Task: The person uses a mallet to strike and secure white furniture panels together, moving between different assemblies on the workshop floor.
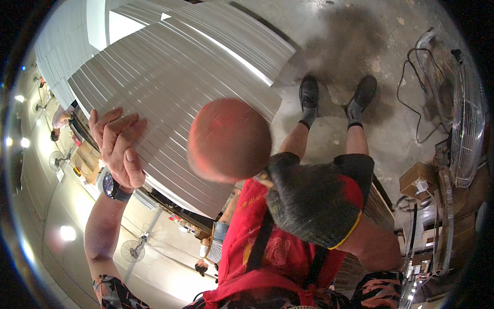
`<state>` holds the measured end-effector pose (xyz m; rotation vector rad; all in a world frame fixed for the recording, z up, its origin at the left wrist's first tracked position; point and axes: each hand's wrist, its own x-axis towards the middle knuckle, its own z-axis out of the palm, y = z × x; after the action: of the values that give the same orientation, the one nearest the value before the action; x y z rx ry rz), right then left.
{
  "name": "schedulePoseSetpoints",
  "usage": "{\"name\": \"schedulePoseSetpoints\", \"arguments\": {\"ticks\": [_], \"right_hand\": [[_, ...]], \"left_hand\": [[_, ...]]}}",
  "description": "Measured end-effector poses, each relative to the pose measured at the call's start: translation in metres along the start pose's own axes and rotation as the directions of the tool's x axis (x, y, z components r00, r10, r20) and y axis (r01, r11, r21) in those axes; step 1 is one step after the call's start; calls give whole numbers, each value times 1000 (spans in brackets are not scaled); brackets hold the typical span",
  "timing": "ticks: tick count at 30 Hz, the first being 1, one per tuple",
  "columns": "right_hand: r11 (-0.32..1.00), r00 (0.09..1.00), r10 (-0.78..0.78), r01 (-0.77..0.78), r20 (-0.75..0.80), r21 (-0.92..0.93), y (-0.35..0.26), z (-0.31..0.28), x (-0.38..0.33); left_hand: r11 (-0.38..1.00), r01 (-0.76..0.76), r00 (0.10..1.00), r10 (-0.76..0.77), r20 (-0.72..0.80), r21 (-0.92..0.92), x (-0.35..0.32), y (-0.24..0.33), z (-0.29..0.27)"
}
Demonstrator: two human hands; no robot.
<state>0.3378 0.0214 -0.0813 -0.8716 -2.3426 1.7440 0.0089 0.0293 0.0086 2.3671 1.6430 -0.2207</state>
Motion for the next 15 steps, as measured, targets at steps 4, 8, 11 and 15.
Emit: {"name": "schedulePoseSetpoints", "arguments": {"ticks": [4, 8, 11, 15], "right_hand": [[996, 996, 72, -75, -59, -40, 14, 3, 1], [989, 992, 129, -129, -1, 73, 5, 1, 9], [989, 989, 142, -140, -33, 49, 6, 5, 8], [966, 965, 254, -249, -66, 72, 5, 6, 11]], "left_hand": [[1000, -5, 1000, 5, 10, 5, 0, -1, 0], [1000, -2, 1000, 2, 17, 11, 0, 0, -1], [1000, 5, 1000, -5, 13, -1, 0, 0, 0], [1000, 2, 1000, -2, 23, 8, 1, 0, -1]]}}
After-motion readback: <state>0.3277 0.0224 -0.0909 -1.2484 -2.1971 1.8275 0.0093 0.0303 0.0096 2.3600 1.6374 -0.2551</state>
